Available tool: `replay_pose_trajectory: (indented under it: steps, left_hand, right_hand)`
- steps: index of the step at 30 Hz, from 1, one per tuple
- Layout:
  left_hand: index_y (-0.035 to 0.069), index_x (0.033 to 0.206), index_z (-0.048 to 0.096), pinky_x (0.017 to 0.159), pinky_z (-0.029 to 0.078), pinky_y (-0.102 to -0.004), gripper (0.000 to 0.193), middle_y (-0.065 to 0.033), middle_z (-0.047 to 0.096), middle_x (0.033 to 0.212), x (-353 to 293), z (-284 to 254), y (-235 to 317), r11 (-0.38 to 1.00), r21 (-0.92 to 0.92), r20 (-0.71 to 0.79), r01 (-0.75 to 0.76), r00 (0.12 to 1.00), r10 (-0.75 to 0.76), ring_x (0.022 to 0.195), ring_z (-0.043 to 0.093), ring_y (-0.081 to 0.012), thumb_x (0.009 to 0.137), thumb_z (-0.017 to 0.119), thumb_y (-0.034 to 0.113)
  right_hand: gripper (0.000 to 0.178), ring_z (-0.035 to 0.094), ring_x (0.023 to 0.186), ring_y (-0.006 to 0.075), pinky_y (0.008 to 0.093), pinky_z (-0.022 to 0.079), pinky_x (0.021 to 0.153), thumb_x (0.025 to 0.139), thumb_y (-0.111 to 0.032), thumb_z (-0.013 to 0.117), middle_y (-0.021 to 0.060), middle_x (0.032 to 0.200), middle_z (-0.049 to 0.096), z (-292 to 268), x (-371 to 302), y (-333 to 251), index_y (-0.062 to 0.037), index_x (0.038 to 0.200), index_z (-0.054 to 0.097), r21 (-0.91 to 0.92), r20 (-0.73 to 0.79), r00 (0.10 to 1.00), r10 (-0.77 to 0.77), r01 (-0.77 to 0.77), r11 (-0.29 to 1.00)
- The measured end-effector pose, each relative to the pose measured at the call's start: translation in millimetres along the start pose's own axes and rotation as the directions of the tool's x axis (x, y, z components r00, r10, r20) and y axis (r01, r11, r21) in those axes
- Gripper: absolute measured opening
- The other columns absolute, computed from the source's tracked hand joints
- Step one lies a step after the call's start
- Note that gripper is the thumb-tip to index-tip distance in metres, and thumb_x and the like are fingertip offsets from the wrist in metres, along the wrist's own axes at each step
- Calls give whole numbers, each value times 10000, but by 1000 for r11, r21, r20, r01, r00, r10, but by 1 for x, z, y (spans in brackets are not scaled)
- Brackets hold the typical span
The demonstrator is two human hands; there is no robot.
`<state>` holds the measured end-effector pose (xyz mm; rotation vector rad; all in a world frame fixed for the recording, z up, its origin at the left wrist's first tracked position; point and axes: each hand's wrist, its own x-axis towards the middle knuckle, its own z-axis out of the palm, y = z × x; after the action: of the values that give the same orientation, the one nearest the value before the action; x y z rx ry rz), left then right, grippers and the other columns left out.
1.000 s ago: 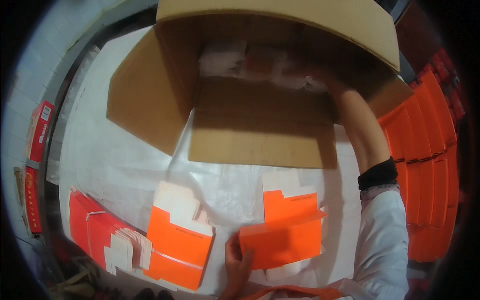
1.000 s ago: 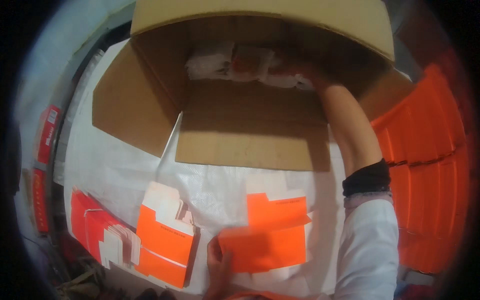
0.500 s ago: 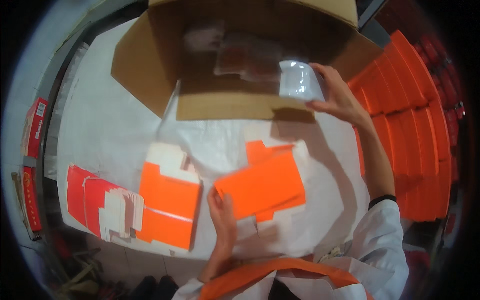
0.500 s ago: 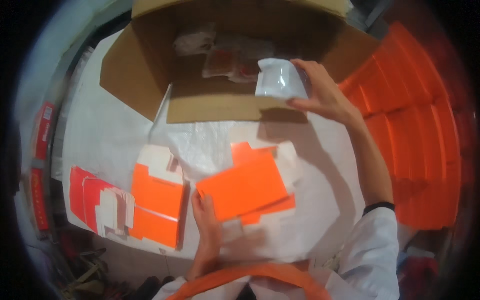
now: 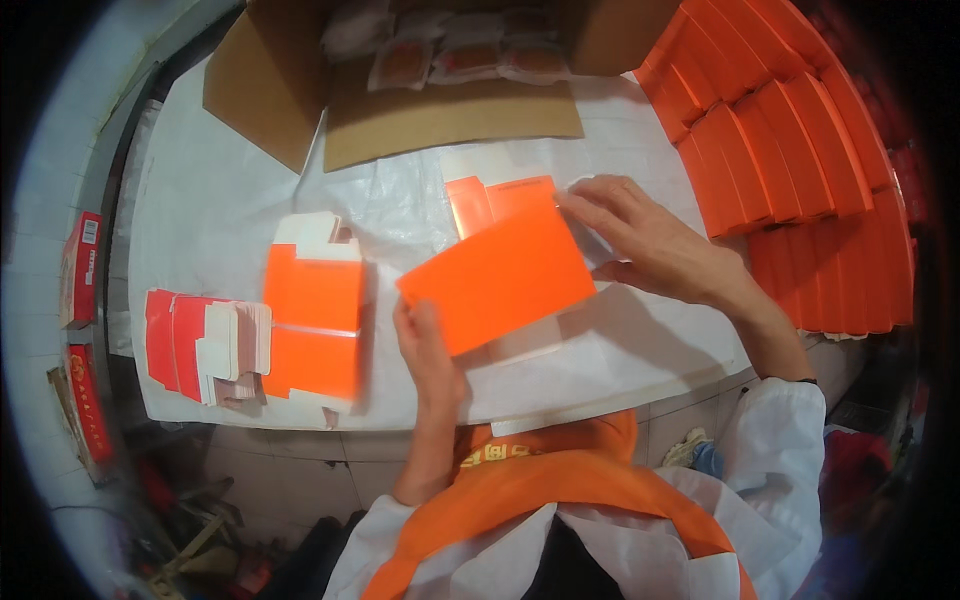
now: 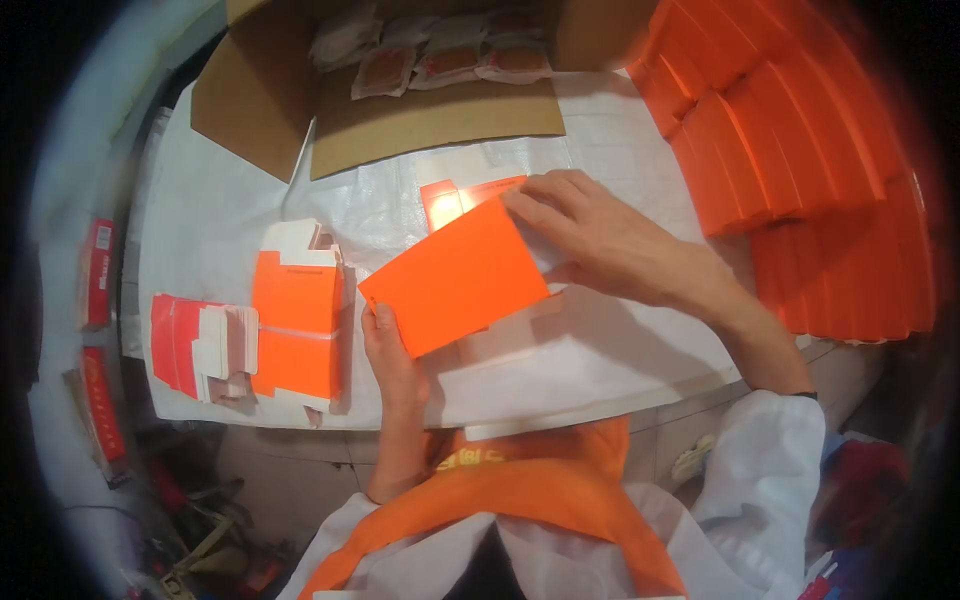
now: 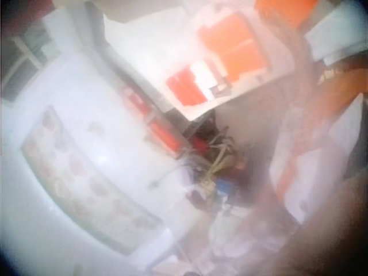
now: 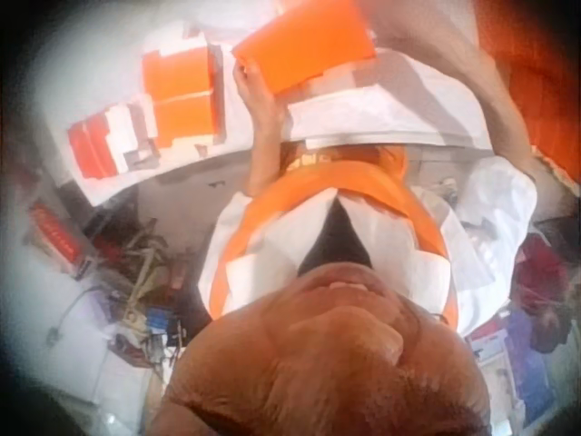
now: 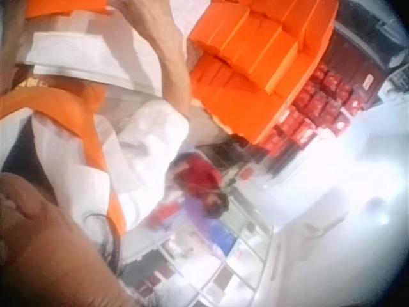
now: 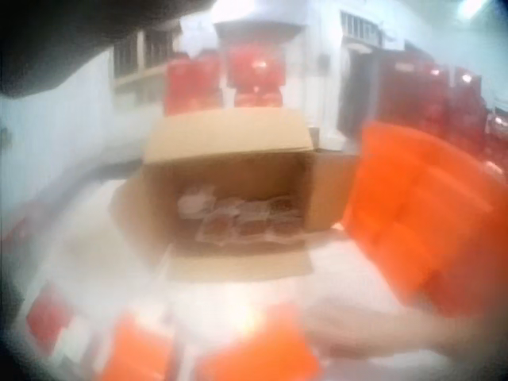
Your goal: The person folds flat orange cardboard pieces into small boxes by hand, inserts a plastic-wrapped item into each, and stacks the finished boxes on the table. The person also bundles a stack of flat orange pieces with a rubber band.
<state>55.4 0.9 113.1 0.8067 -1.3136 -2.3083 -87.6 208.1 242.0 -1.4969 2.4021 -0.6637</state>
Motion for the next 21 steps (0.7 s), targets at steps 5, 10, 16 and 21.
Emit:
replay_pose_trajectory:
  steps: [5, 10, 16, 21]
  left_hand:
    - [41, 1235, 368, 865, 421, -302, 383, -63, 487, 1120, -11, -3, 2, 993, -98, -15, 67, 998, -68, 1008, 500, -151, 935, 436, 270]
    - [46, 1261, 343, 853, 419, -294, 395, -68, 463, 1164, -25, 2, 0, 987, -159, -29, 13, 999, -18, 1023, 482, -155, 953, 382, 290]
    - [80, 1309, 281, 927, 372, -355, 453, -91, 420, 1236, -75, 30, -26, 968, 121, 143, 218, 961, -235, 1109, 445, -204, 952, 347, 351]
    - [65, 1343, 236, 1003, 320, -427, 552, -125, 413, 1256, -97, 2, -48, 984, 82, 375, 158, 910, -178, 1144, 427, -244, 868, 469, 223]
  right_hand:
    - [539, 536, 1055, 262, 308, 436, 912, 801, 9, 535, 145, 1257, 458, -12, -24, -14, -29, 1311, 366, 597, -261, 957, 125, 59, 800]
    - [420, 525, 1055, 287, 350, 401, 907, 780, -31, 590, 116, 1162, 541, 42, -52, -22, -21, 1189, 494, 210, -506, 834, 221, -130, 969]
    - [331, 585, 938, 187, 292, 466, 810, 789, -67, 624, 121, 1062, 595, 92, -65, -40, -14, 1109, 557, 638, -621, 575, 532, -24, 770]
    - [301, 641, 725, 113, 235, 502, 676, 794, -133, 640, 57, 804, 667, 86, -124, -23, -82, 1087, 599, 638, -594, 623, 509, -20, 770]
